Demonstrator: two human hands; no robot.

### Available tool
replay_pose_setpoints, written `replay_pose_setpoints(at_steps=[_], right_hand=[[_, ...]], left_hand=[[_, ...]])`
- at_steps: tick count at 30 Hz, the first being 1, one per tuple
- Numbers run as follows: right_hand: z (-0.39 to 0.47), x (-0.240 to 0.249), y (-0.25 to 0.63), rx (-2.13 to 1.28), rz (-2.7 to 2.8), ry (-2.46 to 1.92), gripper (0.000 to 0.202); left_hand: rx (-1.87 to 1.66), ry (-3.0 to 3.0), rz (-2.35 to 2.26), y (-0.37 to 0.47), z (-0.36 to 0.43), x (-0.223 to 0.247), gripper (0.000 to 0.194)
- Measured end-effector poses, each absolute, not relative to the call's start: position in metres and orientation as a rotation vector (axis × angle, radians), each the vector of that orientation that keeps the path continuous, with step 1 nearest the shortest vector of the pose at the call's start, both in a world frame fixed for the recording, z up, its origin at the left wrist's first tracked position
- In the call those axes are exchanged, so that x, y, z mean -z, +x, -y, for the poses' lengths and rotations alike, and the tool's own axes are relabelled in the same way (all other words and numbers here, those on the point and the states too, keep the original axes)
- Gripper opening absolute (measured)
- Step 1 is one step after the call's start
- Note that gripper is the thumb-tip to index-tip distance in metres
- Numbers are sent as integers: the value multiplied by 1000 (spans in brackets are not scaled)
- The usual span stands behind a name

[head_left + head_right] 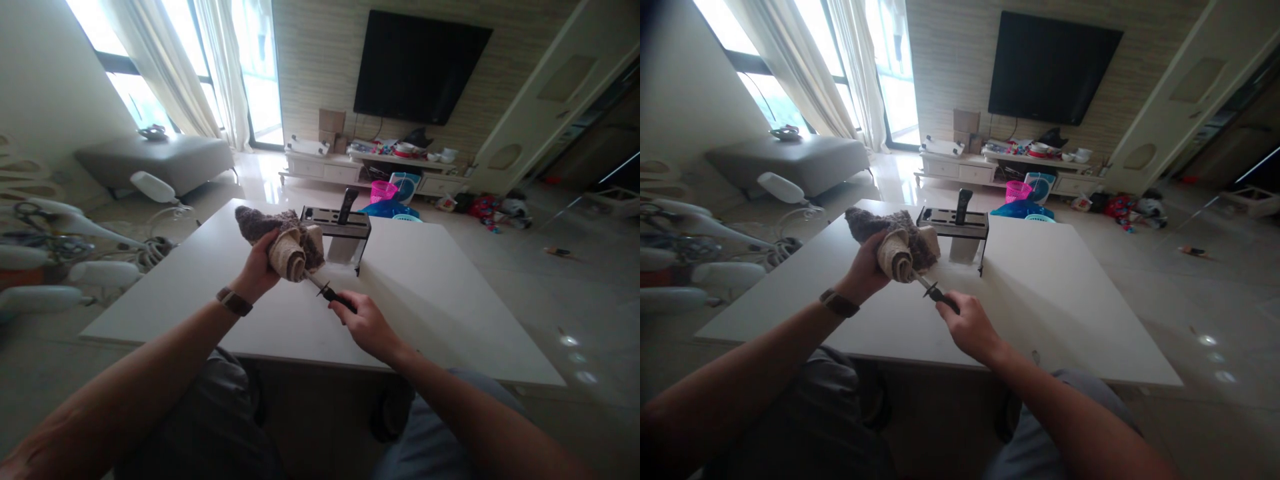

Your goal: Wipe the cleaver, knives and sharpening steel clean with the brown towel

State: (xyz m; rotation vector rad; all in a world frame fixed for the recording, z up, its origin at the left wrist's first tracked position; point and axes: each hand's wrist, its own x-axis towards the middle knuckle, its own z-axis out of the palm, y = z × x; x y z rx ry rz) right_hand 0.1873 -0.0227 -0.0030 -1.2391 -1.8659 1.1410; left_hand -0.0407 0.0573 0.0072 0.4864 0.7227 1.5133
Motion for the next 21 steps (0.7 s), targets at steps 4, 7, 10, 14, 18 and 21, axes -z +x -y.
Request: replay_pose_setpoints(at_steps=[4,7,10,14,18,21], right_hand=[[18,10,186,-1558,1567,-1173,28],[18,13,184,-1647,1456,-1103,31],[19,12,183,-1658,1455,-1098,35],[19,7,183,-1669,1490,-1093,36],[17,0,185,-1706,1514,-1098,35],[15,-3,186,-1725,1529,-1105,35]], left_hand=[[-1384,455,-767,-20,-41,-3,18],[-1187,453,-783,-2,-27,1,18],[-1147,457,-777,8,-20,1,16],[-1240,483,-785,2,-29,-3,18],[-1373,507,-751,-19,-49,-9,23],[-1498,527,-730,-38,-63,-11,21]])
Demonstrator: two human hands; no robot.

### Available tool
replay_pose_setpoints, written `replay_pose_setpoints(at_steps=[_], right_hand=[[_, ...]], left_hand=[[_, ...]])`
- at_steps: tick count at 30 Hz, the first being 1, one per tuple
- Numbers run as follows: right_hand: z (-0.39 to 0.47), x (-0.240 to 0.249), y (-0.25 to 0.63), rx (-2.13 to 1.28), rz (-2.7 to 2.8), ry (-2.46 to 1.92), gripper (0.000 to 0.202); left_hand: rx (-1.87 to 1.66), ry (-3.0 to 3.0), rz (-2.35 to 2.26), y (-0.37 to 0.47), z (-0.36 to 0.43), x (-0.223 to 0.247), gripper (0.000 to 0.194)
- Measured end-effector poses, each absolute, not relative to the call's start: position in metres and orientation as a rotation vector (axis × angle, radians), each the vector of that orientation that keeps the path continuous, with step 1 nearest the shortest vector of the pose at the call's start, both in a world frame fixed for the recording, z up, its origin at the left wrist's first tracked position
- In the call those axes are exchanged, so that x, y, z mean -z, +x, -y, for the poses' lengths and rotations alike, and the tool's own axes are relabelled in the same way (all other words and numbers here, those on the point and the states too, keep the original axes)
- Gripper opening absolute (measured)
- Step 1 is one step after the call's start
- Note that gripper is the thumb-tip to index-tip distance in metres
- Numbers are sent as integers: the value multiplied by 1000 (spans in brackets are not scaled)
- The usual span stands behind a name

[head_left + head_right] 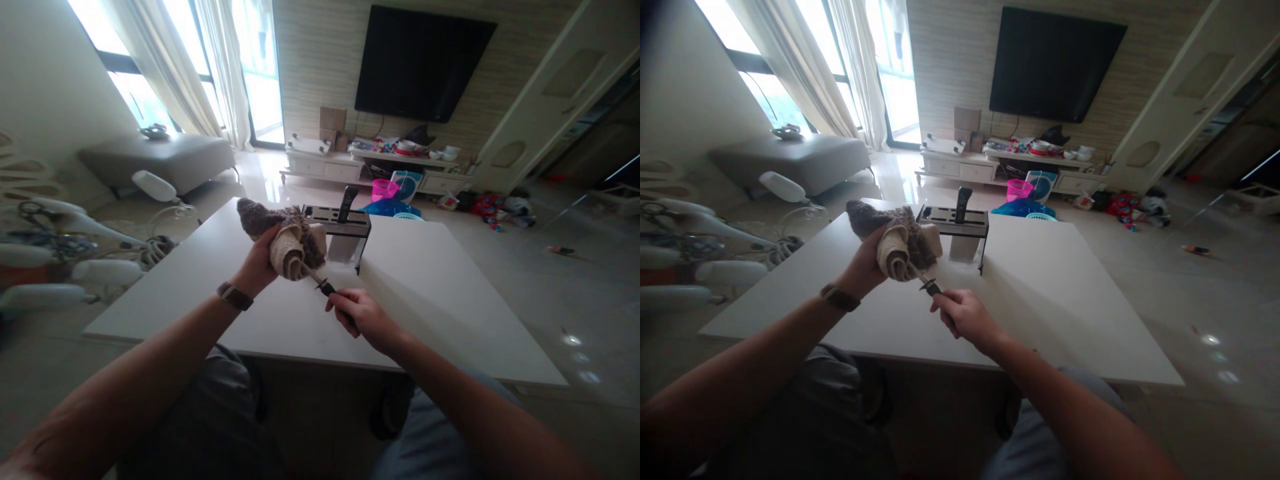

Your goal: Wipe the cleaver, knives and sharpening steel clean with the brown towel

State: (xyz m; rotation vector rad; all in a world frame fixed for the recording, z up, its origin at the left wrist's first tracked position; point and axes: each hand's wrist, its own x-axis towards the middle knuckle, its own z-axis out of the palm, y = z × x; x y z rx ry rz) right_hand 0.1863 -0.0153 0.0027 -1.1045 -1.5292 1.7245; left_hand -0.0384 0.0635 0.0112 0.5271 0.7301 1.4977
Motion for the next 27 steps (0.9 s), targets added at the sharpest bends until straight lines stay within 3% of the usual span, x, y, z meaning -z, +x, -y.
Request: replay_pose_setpoints(at_steps=[12,21,27], right_hand=[[18,5,194,-1595,1601,-1173,30],[18,8,191,-1317,1682,-1184,27],[29,16,175,-1175,1887,-1137,20]], left_hand=[[-1795,388,-685,-103,-84,-3,21],[-1581,477,-572,-50,-55,0,37],[-1369,387,-707,-11,-40,-1,24]])
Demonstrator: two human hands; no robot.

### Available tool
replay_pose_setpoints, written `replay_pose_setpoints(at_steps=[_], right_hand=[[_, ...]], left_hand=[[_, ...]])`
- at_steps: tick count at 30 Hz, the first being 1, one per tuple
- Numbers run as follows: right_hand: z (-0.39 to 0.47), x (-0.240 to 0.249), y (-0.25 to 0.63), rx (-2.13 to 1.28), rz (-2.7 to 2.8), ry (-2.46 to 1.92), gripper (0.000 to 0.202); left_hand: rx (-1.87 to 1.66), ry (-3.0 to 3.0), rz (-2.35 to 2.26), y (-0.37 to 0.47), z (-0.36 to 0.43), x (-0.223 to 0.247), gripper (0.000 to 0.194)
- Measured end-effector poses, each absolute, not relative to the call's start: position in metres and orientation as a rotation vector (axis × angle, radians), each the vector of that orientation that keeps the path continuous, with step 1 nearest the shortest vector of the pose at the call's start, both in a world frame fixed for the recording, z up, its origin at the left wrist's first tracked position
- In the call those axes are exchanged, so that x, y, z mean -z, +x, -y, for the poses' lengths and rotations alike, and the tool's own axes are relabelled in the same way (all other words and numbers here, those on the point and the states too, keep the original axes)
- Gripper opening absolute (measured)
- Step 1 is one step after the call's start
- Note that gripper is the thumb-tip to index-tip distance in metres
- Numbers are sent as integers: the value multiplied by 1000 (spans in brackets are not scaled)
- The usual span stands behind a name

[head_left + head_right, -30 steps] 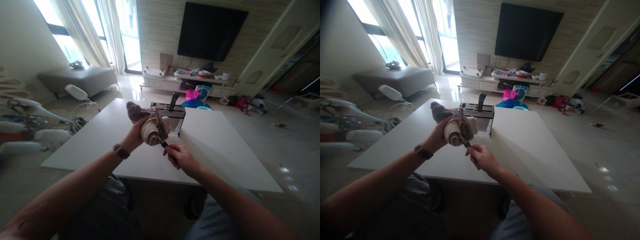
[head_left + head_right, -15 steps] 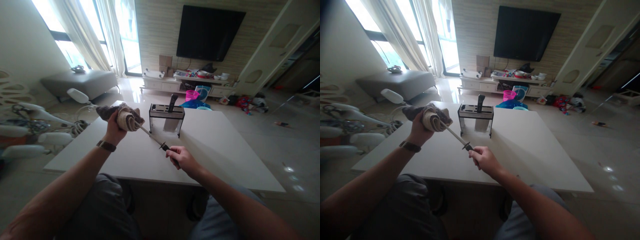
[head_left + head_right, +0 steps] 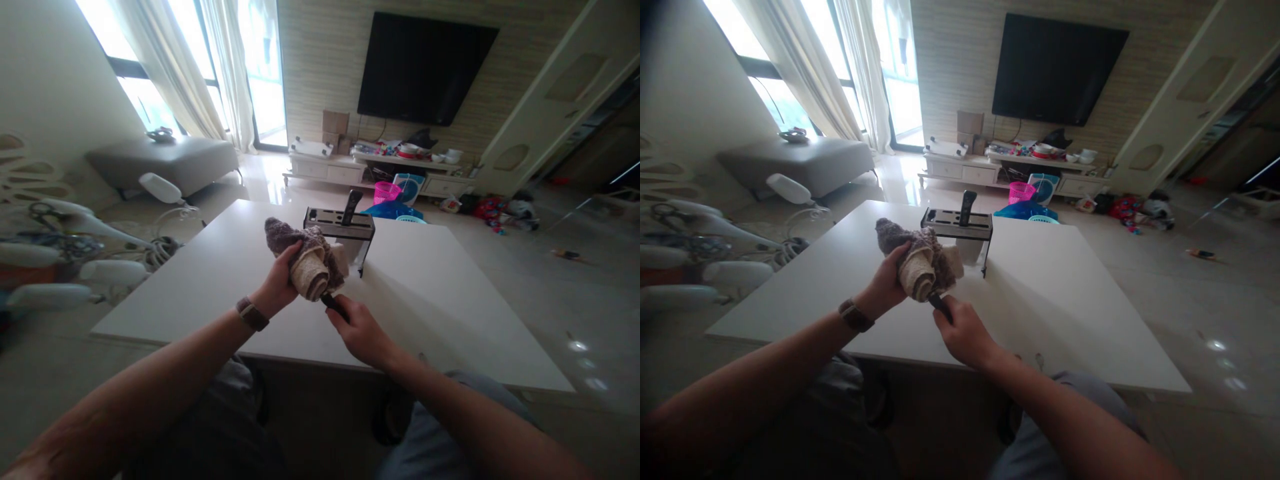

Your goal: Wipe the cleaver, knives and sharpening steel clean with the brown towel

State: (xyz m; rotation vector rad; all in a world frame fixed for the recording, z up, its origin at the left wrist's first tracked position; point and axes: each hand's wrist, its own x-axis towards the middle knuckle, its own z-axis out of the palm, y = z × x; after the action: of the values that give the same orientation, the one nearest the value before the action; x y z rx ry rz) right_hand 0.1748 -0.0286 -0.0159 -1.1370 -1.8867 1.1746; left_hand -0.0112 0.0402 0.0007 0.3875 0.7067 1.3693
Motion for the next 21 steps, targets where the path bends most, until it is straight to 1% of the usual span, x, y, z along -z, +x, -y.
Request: replay_pose_setpoints(at_steps=[3,5,7,8,10,13,15,18,21], right_hand=[[29,17,178,-1351,1828,-1077,33],[22,16,183,-1275,1658,-1108,39],[10,15,189,-1099,1425,-1159,29],[4,15,192,-1076,1304,-1167,23],[-7,16,193,-1222,1085,-1136,19],[-12,18,187,-1625,880,-1033,20],[-8,17,181,-1800,786,-988,21],[0,11,177,-1895,770,-946,21],[9,6,178,-1897,1035,-912,28]], left_hand=[[-1318,357,-715,-11,-44,0,27],[-1302,344,-690,-14,-46,-1,31],[-1281,331,-673,-15,-44,-3,31],[-1260,326,-671,-15,-41,-3,31],[-1196,330,-662,-11,-34,-4,33],[-1086,357,-641,-3,-24,-1,37],[-1053,388,-647,1,-22,2,35],[-1010,460,-658,3,-22,8,35],[-954,529,-660,2,-22,13,35]])
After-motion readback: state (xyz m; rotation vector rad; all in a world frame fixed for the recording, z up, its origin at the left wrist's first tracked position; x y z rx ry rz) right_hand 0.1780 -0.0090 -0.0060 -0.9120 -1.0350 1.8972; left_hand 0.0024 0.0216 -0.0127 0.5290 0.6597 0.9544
